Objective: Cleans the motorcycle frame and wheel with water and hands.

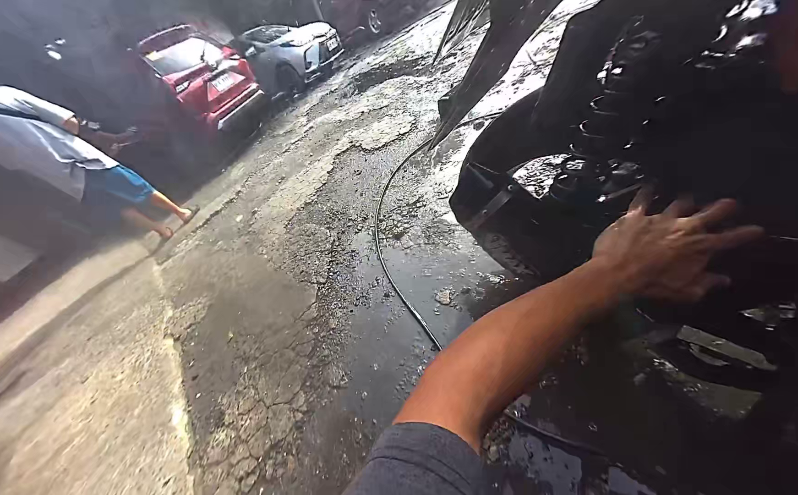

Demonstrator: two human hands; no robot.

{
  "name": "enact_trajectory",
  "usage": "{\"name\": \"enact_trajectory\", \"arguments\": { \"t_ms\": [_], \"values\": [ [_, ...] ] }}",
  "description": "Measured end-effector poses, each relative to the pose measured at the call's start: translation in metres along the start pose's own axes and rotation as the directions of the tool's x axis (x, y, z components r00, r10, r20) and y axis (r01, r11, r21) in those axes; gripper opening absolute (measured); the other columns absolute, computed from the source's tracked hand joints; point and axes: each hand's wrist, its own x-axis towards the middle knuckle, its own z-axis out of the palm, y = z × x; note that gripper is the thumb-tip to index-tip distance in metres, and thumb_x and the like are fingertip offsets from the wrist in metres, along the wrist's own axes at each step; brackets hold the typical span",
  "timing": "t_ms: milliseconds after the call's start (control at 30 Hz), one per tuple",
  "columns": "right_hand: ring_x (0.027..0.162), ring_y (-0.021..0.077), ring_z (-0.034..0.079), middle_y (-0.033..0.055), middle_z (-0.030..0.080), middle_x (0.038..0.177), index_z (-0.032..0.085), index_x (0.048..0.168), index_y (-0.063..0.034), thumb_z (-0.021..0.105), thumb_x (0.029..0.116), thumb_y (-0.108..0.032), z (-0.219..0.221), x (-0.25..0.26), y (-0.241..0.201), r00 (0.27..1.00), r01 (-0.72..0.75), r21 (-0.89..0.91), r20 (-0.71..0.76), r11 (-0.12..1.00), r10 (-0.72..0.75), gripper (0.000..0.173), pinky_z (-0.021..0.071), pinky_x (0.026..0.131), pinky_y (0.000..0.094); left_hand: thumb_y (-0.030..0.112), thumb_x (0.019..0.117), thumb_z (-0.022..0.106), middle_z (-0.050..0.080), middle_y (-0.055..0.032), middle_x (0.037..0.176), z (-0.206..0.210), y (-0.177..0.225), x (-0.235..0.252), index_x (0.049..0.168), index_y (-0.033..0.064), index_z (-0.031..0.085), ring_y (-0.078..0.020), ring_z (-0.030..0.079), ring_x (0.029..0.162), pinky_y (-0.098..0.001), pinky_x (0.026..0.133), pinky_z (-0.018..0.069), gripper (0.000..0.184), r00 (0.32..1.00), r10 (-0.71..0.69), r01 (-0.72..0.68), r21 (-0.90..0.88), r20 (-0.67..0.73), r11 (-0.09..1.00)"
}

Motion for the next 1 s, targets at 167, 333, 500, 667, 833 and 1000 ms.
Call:
{"name": "enact_trajectory", "arguments": {
  "t_ms": [167, 333, 500, 667, 833, 1000],
  "values": [
    [0.105, 0.0502, 0.062, 0.0374, 0.06, 0.122, 0.056, 0.135, 0.0086, 0.044, 0.1056, -0.019, -0.004, -0.005, -0.039, 0.988, 0.144, 0.022, -0.059, 0.989, -0.143, 0.042, 0.0471, 0.092, 0.0654, 0.054, 0.0946, 0.061, 0.052, -0.0054, 0.153, 0.008, 0.0, 0.004, 0.143, 0.0314, 0.061, -0.0308, 0.04, 0.147, -0.0599, 0.124, 0.0178, 0.053, 0.996, 0.038, -0.035, 0.044, -0.08, 0.998],
    [0.07, 0.0279, 0.056, 0.0249, 0.063, 0.102, 0.055, 0.138, 0.0005, 0.047, 0.1068, -0.017, -0.005, -0.006, -0.049, 0.999, 0.026, 0.149, 0.044, 0.989, -0.033, 0.037, 0.0505, 0.066, 0.049, 0.057, 0.0928, 0.063, 0.052, -0.0064, 0.153, 0.006, 0.002, 0.004, 0.141, 0.0305, 0.061, -0.0337, 0.041, 0.146, -0.0659, 0.121, 0.0215, 0.055, 0.998, 0.024, -0.021, 0.06, -0.051, 0.998],
    [0.047, 0.0087, 0.04, 0.0069, 0.057, 0.08, 0.061, 0.133, -0.0089, 0.053, 0.1063, -0.024, -0.009, -0.001, -0.032, 0.995, 0.007, 0.257, 0.093, 0.966, -0.032, 0.032, 0.041, 0.045, 0.0289, 0.053, 0.0918, 0.065, 0.05, -0.006, 0.153, 0.002, 0.005, 0.003, 0.14, 0.0301, 0.062, -0.0334, 0.041, 0.145, -0.0674, 0.118, 0.0259, 0.053, 1.0, 0.007, -0.006, 0.03, -0.023, 1.0],
    [0.048, 0.0094, 0.041, 0.0072, 0.058, 0.085, 0.05, 0.151, -0.0239, 0.051, 0.1076, -0.023, -0.007, 0.0, -0.028, 0.963, -0.265, 0.265, 0.116, 0.927, 0.242, 0.044, 0.0383, 0.043, 0.0269, 0.054, 0.0934, 0.063, 0.047, -0.0069, 0.157, 0.0, 0.007, 0.002, 0.144, 0.0306, 0.059, -0.0339, 0.038, 0.147, -0.068, 0.117, 0.0264, 0.056, 1.0, 0.0, -0.001, 0.035, 0.008, 0.999],
    [0.048, 0.01, 0.041, 0.0062, 0.054, 0.08, 0.055, 0.146, -0.0182, 0.05, 0.105, -0.016, 0.002, -0.002, -0.034, 0.958, -0.288, 0.291, 0.076, 0.913, 0.278, 0.041, 0.0386, 0.043, 0.0276, 0.053, 0.095, 0.061, 0.044, -0.0064, 0.159, 0.0, 0.009, 0.003, 0.146, 0.0313, 0.056, -0.0342, 0.035, 0.15, -0.0692, 0.117, 0.0232, 0.056, 0.999, -0.014, 0.013, 0.017, 0.041, 1.0],
    [0.047, 0.01, 0.039, 0.0075, 0.057, 0.081, 0.057, 0.145, -0.0179, 0.051, 0.1056, -0.016, -0.007, -0.004, -0.037, 0.966, -0.247, 0.204, 0.122, 0.947, 0.226, 0.04, 0.0381, 0.043, 0.0286, 0.052, 0.0944, 0.062, 0.045, -0.0047, 0.158, 0.0, 0.008, 0.004, 0.144, 0.0323, 0.058, -0.0329, 0.038, 0.148, -0.0685, 0.114, 0.0291, 0.054, 1.0, -0.013, 0.013, -0.02, 0.021, 1.0]
  ]
}}
